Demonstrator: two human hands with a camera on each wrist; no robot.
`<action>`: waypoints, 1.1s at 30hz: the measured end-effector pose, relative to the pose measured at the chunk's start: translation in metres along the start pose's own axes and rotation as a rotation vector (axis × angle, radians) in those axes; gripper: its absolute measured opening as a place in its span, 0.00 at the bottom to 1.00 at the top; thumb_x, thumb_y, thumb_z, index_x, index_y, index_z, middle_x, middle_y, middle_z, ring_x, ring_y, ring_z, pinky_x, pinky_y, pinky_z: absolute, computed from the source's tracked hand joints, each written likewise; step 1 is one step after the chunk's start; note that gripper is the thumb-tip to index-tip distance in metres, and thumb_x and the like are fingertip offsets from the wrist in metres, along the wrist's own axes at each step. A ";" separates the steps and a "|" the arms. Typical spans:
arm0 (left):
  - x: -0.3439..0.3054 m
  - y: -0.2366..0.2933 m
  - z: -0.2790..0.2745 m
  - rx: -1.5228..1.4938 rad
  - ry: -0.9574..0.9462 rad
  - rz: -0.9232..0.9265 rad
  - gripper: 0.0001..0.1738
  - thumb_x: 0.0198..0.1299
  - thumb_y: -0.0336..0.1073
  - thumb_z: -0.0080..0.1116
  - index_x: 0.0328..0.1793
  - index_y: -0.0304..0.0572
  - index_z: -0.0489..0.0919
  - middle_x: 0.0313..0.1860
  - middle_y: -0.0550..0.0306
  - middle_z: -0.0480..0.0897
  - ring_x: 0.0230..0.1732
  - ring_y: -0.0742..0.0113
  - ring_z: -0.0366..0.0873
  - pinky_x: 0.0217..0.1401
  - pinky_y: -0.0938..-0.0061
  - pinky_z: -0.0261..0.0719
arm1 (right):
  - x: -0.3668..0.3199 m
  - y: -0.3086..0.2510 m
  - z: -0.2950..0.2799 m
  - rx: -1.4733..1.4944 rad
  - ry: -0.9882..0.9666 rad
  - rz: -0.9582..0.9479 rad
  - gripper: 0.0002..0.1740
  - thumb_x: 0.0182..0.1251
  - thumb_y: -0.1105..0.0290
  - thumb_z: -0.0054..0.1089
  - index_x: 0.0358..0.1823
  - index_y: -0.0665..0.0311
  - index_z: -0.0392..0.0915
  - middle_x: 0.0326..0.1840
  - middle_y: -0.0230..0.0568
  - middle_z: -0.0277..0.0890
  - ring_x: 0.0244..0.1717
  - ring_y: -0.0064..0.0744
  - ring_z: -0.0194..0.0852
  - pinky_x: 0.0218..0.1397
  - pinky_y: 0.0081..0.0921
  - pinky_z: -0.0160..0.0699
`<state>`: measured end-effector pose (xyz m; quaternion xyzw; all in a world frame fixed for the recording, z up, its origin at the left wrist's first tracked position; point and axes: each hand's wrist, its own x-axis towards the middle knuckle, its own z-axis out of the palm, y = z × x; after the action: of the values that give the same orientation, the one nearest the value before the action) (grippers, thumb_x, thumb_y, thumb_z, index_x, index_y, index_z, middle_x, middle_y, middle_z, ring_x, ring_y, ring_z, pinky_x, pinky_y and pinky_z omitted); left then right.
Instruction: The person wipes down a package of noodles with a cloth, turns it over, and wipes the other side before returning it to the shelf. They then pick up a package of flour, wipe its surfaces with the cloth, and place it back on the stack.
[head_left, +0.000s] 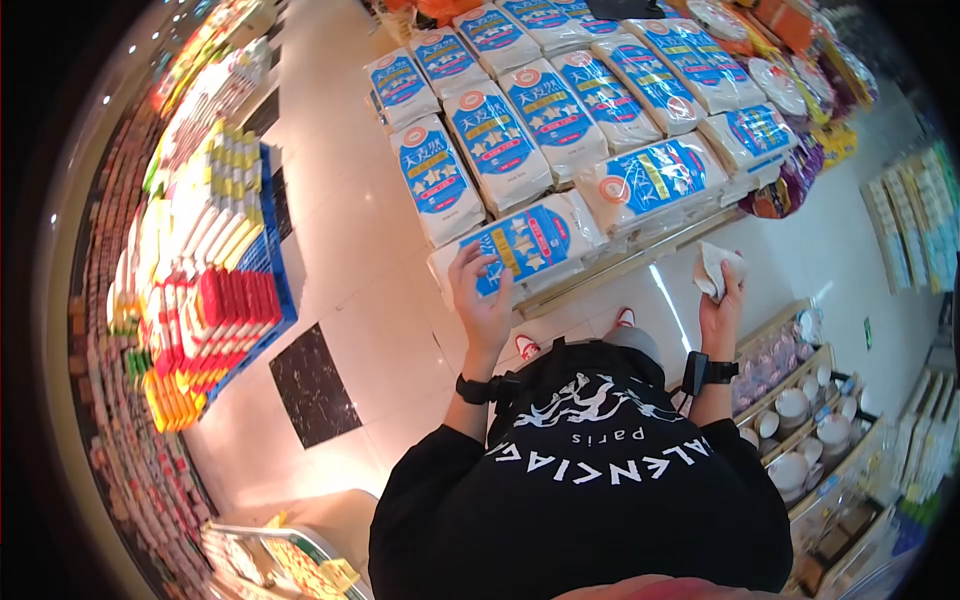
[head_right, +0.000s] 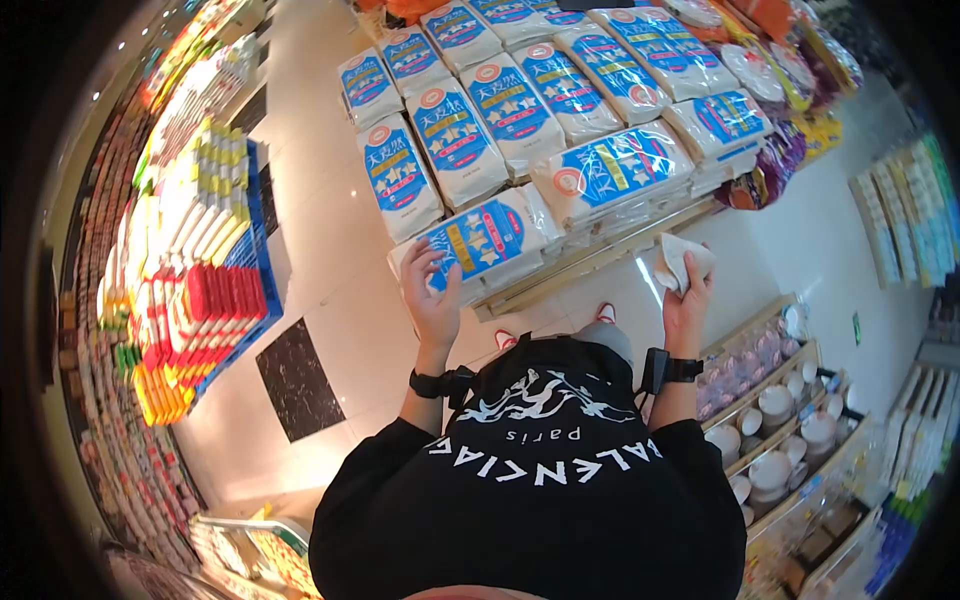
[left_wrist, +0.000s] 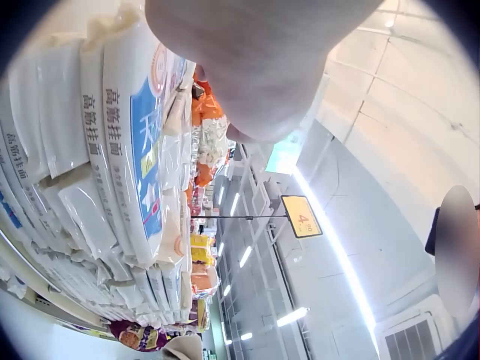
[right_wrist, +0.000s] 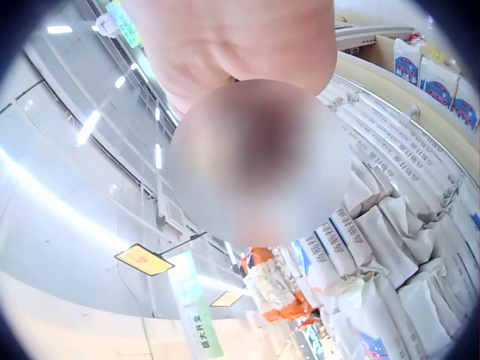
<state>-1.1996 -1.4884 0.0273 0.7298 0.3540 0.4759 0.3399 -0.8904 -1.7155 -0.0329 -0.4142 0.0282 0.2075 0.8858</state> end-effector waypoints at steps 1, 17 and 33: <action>-0.004 0.004 0.013 -0.011 -0.023 -0.020 0.17 0.61 0.28 0.69 0.55 0.39 0.80 0.68 0.45 0.76 0.65 0.59 0.74 0.59 0.70 0.77 | 0.008 -0.004 -0.007 0.011 -0.013 0.020 0.25 0.69 0.75 0.68 0.66 0.63 0.71 0.60 0.42 0.78 0.61 0.38 0.79 0.63 0.37 0.82; 0.030 0.054 0.198 0.076 -0.118 -0.412 0.36 0.59 0.35 0.75 0.70 0.28 0.72 0.60 0.40 0.84 0.61 0.55 0.84 0.59 0.65 0.86 | 0.161 -0.070 0.033 -0.787 -0.662 -0.138 0.28 0.67 0.69 0.71 0.67 0.71 0.76 0.54 0.38 0.83 0.52 0.23 0.79 0.57 0.23 0.78; 0.046 0.032 0.212 -0.118 -0.087 -0.473 0.46 0.51 0.47 0.82 0.68 0.27 0.71 0.51 0.50 0.86 0.47 0.63 0.86 0.51 0.72 0.85 | 0.179 -0.052 0.041 -0.932 -0.739 -0.046 0.24 0.67 0.64 0.71 0.59 0.70 0.79 0.43 0.36 0.85 0.43 0.21 0.78 0.50 0.24 0.78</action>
<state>-0.9810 -1.4998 0.0078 0.6254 0.4715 0.3711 0.4989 -0.7117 -1.6527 -0.0078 -0.6602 -0.3848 0.3093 0.5661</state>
